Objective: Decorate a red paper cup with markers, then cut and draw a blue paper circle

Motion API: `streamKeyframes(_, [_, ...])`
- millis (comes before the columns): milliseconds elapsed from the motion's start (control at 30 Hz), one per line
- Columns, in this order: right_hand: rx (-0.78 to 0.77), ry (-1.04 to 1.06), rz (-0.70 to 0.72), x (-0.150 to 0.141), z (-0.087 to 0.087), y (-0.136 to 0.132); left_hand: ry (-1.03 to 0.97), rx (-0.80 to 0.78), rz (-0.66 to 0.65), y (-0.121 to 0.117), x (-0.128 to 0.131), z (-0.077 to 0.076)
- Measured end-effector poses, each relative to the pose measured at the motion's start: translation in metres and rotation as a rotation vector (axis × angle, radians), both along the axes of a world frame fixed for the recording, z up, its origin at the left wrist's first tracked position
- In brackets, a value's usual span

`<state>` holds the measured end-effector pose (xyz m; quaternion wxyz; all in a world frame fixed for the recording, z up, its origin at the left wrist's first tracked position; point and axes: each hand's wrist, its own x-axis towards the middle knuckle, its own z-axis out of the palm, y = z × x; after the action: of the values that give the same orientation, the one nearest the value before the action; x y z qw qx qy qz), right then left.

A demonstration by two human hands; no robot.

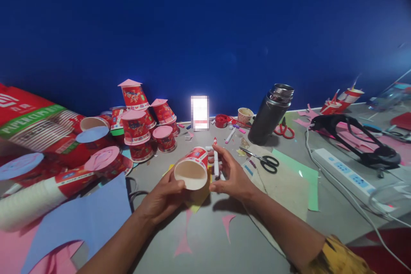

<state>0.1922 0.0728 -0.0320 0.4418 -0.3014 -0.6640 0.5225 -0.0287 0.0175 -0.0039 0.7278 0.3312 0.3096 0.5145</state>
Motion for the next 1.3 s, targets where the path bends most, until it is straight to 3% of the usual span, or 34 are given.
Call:
streamKeyframes(200, [0.033,-0.020,-0.010,0.003,-0.001,0.001,0.125,0.004,0.003,-0.002,0.002,0.002])
streamKeyframes(367, [0.196,-0.191,-0.066,0.009,0.010,-0.002,0.235,0.096,0.002,0.003,-0.006,0.003])
streamKeyframes(433, [0.317,-0.273,-0.066,0.009,0.014,-0.004,0.295,0.207,0.036,0.005,-0.015,0.008])
streamKeyframes(533, [0.442,-0.345,-0.016,0.009,0.018,-0.006,0.535,0.262,-0.039,0.003,-0.025,0.023])
streamKeyframes(633, [0.458,-0.363,0.019,0.008,0.018,-0.008,0.765,0.300,-0.068,0.000,-0.028,0.038])
streamKeyframes(733, [0.434,-0.339,0.042,0.010,0.022,-0.008,0.869,0.381,-0.038,-0.003,-0.024,0.043])
streamKeyframes(867, [0.298,-0.156,0.020,0.014,0.038,-0.008,0.815,0.355,-0.007,-0.004,-0.019,0.027])
streamKeyframes(967, [0.148,0.004,-0.138,0.014,0.048,-0.006,0.645,0.283,0.078,-0.003,-0.020,0.006])
streamKeyframes(1067, [0.072,0.071,-0.274,0.009,0.044,-0.005,0.553,0.269,0.159,-0.001,-0.021,-0.009])
streamKeyframes(1167, [0.103,0.068,-0.270,0.004,0.035,-0.011,0.554,0.274,0.142,0.000,-0.022,-0.014])
streamKeyframes(1300, [0.317,-0.037,-0.216,0.002,0.034,-0.024,0.563,0.291,0.112,-0.001,-0.020,-0.015])
